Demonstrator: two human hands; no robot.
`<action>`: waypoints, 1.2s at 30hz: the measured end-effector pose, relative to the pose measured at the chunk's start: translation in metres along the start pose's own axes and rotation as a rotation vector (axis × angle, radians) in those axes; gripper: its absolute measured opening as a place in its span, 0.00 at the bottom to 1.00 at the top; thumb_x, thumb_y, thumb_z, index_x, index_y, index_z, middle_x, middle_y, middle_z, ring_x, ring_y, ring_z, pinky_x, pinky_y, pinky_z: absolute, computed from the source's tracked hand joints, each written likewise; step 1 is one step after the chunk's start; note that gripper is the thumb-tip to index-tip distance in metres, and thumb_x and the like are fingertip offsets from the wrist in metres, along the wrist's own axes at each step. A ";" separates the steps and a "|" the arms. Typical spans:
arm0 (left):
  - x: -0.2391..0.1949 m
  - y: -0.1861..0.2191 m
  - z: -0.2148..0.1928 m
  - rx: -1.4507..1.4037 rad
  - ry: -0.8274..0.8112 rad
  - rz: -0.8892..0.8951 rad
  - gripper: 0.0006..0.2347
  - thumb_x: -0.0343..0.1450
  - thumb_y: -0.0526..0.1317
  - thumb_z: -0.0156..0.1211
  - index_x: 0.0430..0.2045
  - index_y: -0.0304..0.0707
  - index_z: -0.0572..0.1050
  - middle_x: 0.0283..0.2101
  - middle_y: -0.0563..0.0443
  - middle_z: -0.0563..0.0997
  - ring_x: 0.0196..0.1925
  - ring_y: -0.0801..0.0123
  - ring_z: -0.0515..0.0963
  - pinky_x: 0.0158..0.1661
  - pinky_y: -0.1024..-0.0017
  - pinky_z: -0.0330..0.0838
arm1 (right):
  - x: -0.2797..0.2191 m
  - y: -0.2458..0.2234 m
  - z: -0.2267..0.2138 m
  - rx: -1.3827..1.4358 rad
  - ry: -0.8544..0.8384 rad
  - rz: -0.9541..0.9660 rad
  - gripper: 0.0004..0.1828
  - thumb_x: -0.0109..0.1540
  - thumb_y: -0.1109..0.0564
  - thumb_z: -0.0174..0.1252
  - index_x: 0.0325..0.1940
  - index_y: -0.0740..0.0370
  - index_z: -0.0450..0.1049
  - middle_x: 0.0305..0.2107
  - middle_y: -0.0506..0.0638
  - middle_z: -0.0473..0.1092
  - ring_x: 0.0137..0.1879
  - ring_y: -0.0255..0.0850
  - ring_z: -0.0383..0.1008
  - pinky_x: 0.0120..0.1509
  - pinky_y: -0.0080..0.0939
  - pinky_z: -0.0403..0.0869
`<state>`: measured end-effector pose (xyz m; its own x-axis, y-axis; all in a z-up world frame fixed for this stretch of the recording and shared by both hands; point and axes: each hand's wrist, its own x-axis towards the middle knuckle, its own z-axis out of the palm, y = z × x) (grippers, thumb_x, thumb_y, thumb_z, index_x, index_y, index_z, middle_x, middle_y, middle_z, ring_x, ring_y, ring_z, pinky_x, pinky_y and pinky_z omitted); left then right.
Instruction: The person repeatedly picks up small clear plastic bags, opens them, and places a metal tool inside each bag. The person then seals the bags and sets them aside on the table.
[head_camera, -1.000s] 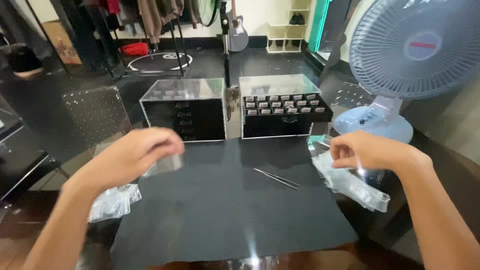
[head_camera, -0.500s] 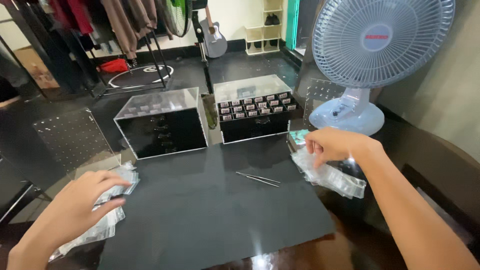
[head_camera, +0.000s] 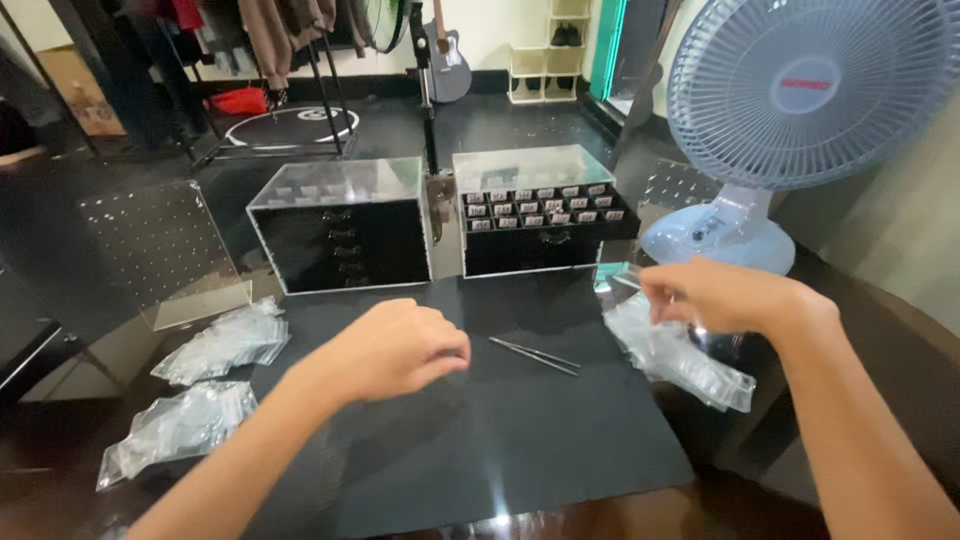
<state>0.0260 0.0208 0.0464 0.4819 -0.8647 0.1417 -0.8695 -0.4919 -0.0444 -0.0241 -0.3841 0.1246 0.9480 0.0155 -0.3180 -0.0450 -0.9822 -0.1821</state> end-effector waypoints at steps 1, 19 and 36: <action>-0.005 0.007 0.009 -0.005 -0.004 -0.004 0.08 0.81 0.49 0.57 0.38 0.59 0.83 0.38 0.66 0.89 0.45 0.64 0.86 0.45 0.57 0.70 | -0.004 -0.006 0.002 0.000 -0.008 -0.002 0.08 0.76 0.53 0.54 0.43 0.51 0.74 0.55 0.40 0.89 0.51 0.43 0.81 0.54 0.48 0.74; -0.011 0.037 0.026 -0.247 0.322 -0.099 0.08 0.81 0.47 0.58 0.34 0.53 0.82 0.24 0.62 0.79 0.33 0.66 0.78 0.33 0.62 0.70 | 0.013 -0.010 0.012 -0.145 0.151 -0.220 0.05 0.73 0.52 0.55 0.45 0.45 0.77 0.44 0.37 0.84 0.47 0.37 0.81 0.55 0.39 0.75; -0.007 0.059 0.039 -1.145 0.540 -0.350 0.19 0.76 0.45 0.73 0.61 0.46 0.77 0.37 0.54 0.89 0.42 0.72 0.89 0.49 0.72 0.84 | 0.024 -0.104 0.099 0.947 0.295 -0.834 0.11 0.69 0.61 0.64 0.48 0.67 0.91 0.28 0.58 0.88 0.34 0.43 0.88 0.40 0.49 0.90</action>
<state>-0.0242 -0.0059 0.0042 0.8279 -0.4291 0.3612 -0.4350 -0.0847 0.8964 -0.0275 -0.2633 0.0439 0.8253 0.3949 0.4037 0.5006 -0.1807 -0.8466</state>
